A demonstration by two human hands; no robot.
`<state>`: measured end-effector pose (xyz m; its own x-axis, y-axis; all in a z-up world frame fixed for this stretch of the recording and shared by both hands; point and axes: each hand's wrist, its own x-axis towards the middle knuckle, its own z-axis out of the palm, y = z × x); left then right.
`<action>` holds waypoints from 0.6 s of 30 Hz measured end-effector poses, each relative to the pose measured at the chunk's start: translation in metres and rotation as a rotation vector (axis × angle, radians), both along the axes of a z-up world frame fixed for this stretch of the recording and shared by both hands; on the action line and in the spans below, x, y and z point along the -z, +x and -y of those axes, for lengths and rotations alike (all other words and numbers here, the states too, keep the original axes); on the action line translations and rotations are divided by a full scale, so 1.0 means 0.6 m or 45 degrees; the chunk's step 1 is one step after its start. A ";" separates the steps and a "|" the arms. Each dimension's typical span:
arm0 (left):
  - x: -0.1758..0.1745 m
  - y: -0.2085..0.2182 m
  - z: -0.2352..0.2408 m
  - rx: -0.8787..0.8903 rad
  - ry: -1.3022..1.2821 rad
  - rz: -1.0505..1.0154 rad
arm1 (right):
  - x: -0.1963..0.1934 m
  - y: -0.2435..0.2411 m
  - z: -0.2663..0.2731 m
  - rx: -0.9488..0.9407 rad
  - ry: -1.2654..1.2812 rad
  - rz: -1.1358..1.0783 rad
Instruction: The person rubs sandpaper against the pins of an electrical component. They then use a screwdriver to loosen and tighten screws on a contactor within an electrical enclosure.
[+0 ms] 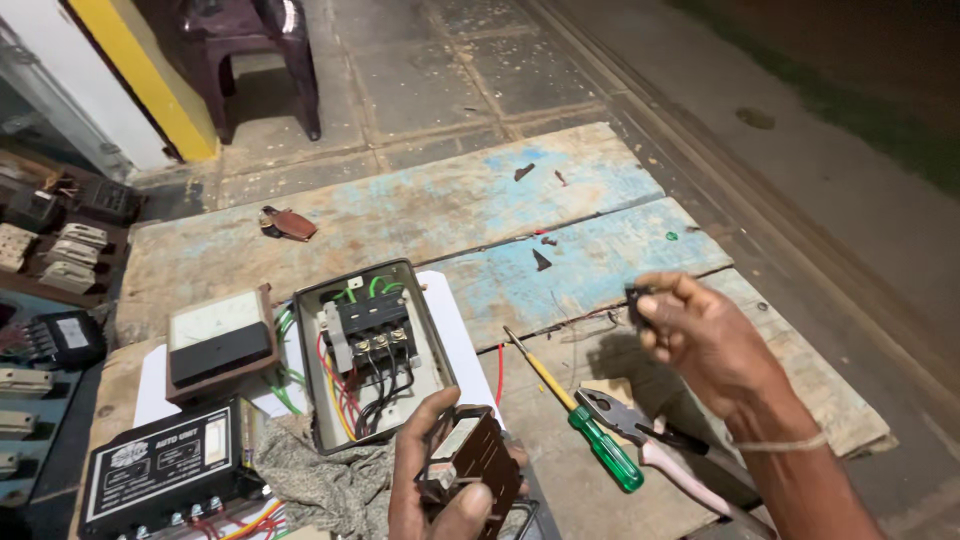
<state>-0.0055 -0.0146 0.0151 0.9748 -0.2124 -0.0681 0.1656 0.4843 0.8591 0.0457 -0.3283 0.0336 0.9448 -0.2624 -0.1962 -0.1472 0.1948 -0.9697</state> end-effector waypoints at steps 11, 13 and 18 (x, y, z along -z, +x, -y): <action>-0.118 0.012 0.087 0.073 0.592 0.134 | -0.026 -0.105 -0.099 -0.297 -0.931 -0.152; -0.142 0.029 0.105 0.113 0.747 0.233 | -0.011 -0.111 -0.103 -0.378 -1.139 0.056; -0.157 0.067 0.139 0.257 1.117 0.268 | 0.006 -0.125 -0.122 -0.353 -1.256 -0.048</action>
